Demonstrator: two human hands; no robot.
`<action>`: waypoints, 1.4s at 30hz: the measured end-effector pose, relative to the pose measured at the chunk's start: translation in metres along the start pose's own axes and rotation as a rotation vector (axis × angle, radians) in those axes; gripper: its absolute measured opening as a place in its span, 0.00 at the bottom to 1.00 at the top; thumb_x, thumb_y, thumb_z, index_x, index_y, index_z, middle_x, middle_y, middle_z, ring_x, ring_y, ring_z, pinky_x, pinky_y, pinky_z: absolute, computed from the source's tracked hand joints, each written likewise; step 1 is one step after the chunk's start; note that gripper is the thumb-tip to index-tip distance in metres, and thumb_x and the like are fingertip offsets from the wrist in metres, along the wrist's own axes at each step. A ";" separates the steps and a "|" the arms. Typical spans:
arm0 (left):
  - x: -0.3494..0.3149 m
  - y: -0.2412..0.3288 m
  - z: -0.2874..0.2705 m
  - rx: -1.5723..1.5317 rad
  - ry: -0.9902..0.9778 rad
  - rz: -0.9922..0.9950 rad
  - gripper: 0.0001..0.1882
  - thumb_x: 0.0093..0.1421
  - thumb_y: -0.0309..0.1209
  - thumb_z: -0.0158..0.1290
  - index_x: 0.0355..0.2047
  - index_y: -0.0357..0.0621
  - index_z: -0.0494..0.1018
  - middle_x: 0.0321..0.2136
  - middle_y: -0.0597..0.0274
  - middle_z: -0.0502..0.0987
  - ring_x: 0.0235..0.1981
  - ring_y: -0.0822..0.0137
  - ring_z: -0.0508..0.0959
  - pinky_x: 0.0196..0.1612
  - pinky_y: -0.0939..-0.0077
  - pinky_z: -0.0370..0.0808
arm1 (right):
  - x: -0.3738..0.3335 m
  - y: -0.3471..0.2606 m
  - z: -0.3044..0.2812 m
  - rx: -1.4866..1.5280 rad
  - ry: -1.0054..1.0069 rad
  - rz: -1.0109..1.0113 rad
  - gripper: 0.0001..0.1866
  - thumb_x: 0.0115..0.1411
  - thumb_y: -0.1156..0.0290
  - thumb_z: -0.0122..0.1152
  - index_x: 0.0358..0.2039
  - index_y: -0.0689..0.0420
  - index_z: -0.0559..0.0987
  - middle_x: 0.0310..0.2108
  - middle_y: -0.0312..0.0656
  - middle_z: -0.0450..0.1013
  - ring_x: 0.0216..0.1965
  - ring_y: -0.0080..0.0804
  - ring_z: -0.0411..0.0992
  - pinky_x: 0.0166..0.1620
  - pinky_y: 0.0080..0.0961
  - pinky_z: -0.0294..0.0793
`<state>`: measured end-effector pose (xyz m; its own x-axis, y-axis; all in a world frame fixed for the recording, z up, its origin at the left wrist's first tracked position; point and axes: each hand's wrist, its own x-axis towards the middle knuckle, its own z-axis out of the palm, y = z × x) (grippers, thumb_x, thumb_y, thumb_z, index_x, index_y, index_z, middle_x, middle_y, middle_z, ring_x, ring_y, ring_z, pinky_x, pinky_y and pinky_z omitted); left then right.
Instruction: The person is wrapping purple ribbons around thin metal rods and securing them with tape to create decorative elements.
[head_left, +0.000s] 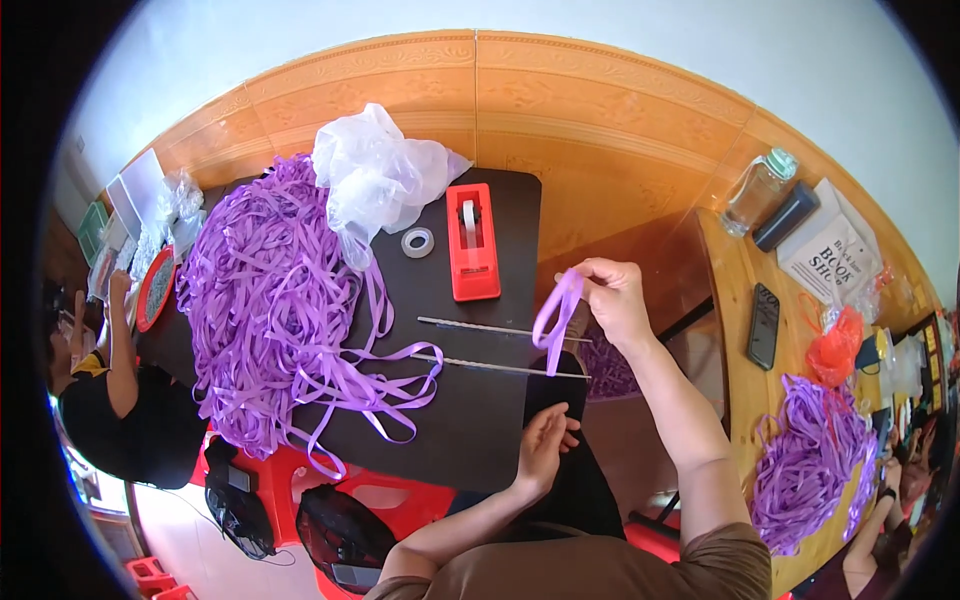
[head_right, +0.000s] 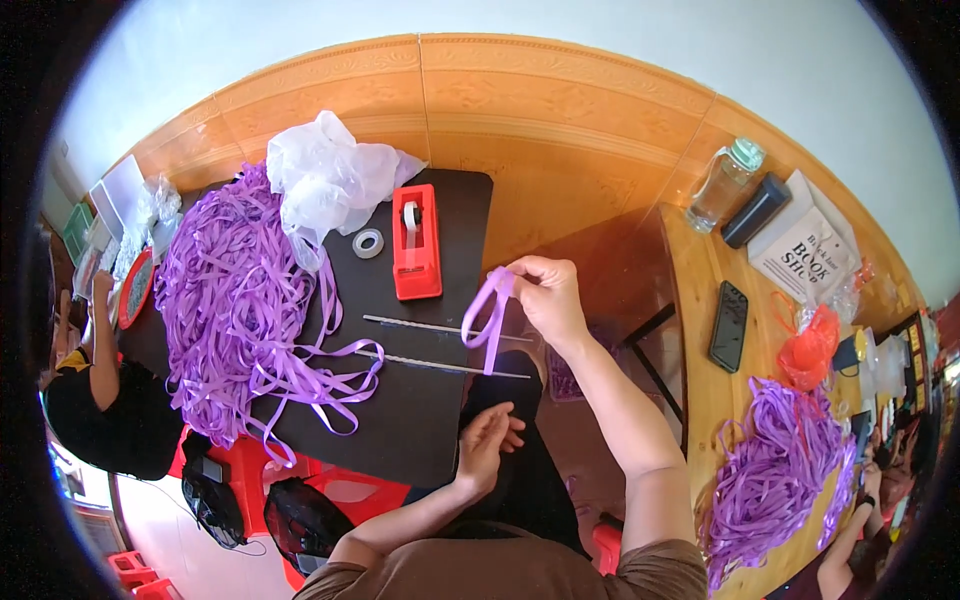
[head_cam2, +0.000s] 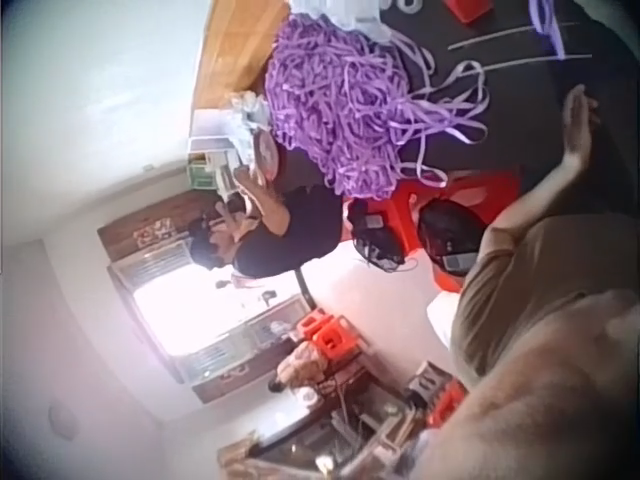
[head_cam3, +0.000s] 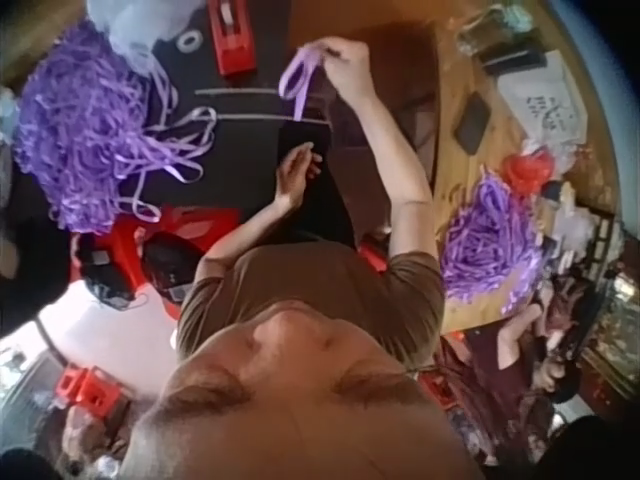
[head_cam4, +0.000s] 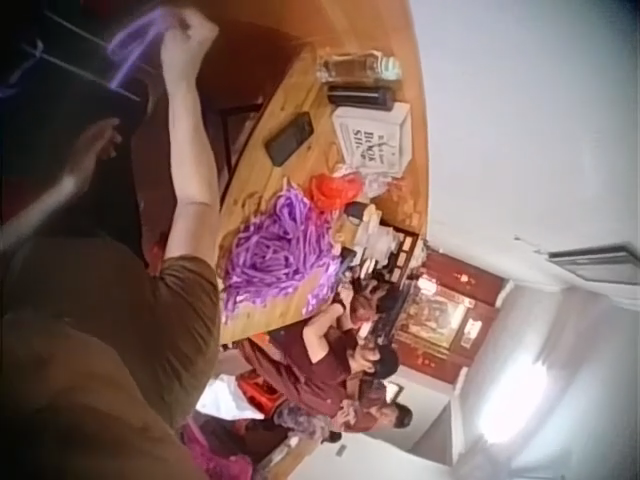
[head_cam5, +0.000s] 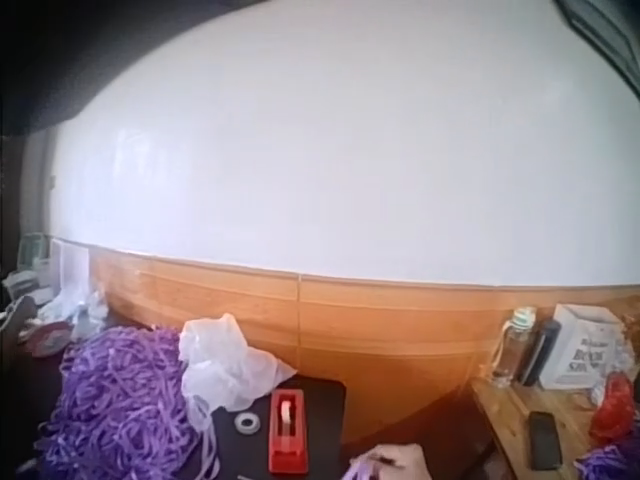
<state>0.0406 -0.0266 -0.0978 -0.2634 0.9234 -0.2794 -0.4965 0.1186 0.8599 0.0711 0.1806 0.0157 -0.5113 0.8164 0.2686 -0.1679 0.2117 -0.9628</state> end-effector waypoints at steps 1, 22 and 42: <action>0.007 -0.001 0.003 -0.008 0.036 0.030 0.16 0.68 0.36 0.44 0.50 0.40 0.69 0.34 0.62 0.76 0.27 0.76 0.73 0.31 0.84 0.68 | 0.005 0.012 -0.003 0.064 -0.027 0.068 0.03 0.55 0.82 0.60 0.26 0.65 0.80 0.22 0.37 0.76 0.24 0.19 0.72 0.30 0.16 0.70; 0.098 0.006 0.009 0.022 0.234 0.674 0.16 0.66 0.26 0.42 0.53 0.39 0.67 0.47 0.62 0.71 0.44 0.73 0.69 0.49 0.78 0.65 | -0.048 0.117 0.007 0.311 -0.034 0.721 0.05 0.53 0.73 0.63 0.23 0.60 0.80 0.18 0.36 0.74 0.17 0.20 0.68 0.21 0.15 0.65; 0.034 0.006 0.010 -0.288 0.108 0.251 0.08 0.63 0.27 0.49 0.37 0.36 0.75 0.33 0.62 0.77 0.37 0.72 0.74 0.47 0.78 0.67 | -0.175 0.068 0.017 -0.266 0.264 -0.141 0.18 0.48 0.89 0.57 0.41 0.61 0.75 0.45 0.44 0.68 0.49 0.32 0.67 0.50 0.23 0.65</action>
<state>0.0369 0.0087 -0.0979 -0.4836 0.8653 -0.1323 -0.6132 -0.2271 0.7566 0.1352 0.0427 -0.0962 -0.2584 0.8721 0.4155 0.0213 0.4351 -0.9001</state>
